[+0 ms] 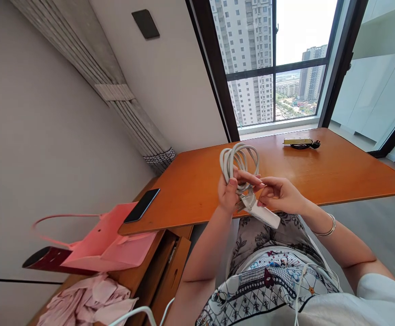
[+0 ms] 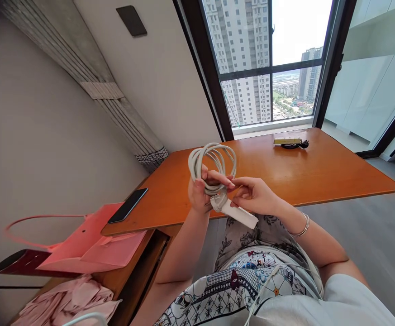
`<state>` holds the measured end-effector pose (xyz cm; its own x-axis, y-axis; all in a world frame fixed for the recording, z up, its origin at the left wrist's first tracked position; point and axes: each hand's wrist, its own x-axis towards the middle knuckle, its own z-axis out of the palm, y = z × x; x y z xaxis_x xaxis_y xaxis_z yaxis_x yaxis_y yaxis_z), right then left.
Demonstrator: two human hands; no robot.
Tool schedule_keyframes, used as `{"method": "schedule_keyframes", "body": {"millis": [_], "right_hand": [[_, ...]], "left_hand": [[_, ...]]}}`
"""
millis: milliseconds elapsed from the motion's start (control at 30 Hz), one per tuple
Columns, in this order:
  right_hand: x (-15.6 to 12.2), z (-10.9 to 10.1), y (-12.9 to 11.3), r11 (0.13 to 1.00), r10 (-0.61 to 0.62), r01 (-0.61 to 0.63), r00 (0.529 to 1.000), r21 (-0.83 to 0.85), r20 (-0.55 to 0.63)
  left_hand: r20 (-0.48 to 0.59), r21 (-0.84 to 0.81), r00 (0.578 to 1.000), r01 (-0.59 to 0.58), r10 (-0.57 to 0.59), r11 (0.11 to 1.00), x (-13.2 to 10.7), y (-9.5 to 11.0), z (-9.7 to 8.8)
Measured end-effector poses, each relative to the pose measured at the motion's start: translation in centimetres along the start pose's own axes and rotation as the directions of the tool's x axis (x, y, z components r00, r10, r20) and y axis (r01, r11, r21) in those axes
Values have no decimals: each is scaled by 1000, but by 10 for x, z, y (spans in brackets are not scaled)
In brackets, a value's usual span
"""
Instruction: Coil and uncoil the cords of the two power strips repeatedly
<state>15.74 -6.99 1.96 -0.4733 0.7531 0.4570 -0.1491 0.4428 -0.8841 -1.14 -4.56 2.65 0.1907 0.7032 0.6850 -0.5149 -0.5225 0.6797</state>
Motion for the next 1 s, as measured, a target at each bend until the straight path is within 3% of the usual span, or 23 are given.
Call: {"method": "schedule_keyframes", "body": {"millis": [100, 200, 300, 367, 433, 500, 533, 600, 667, 867, 1000], "right_hand": [[0, 3, 2, 968, -132, 109, 987, -228, -90], [2, 5, 6, 879, -220, 107, 956, -465, -196], [6, 5, 11, 777, -336, 56, 879, -628, -337], [10, 5, 16, 775, -369, 29, 831, -631, -415], [15, 5, 20, 879, -286, 23, 825, -476, -488], [21, 7, 26, 992, -77, 14, 862, -129, -500], [24, 8, 28, 997, 49, -14, 882, 79, -469], [30, 9, 32, 908, 254, -84, 889, 411, -380], [33, 8, 35, 798, 358, -100, 872, 594, -335], [31, 2, 36, 472, 371, -119, 925, 873, -75], [29, 6, 36, 518, 332, -34, 929, 855, -165]], "left_hand": [[-66, -124, 990, 116, -125, 986, 3, 3, 2], [-66, -190, 977, 186, -202, 964, 4, 4, 2], [-75, -245, 960, 245, -271, 938, 4, 4, 2], [-80, -279, 942, 292, -325, 915, 3, 2, 3], [-89, -315, 925, 326, -370, 891, 1, 0, 3], [-98, -345, 917, 334, -388, 877, 0, -4, 3], [-99, -353, 915, 334, -390, 874, 0, -6, 3], [-103, -360, 915, 331, -390, 872, -1, -10, 1], [-105, -362, 915, 329, -389, 872, -1, -15, -3], [-142, -437, 901, 314, -409, 843, -4, -31, -13], [-152, -451, 890, 324, -429, 832, -8, -37, -12]]}}
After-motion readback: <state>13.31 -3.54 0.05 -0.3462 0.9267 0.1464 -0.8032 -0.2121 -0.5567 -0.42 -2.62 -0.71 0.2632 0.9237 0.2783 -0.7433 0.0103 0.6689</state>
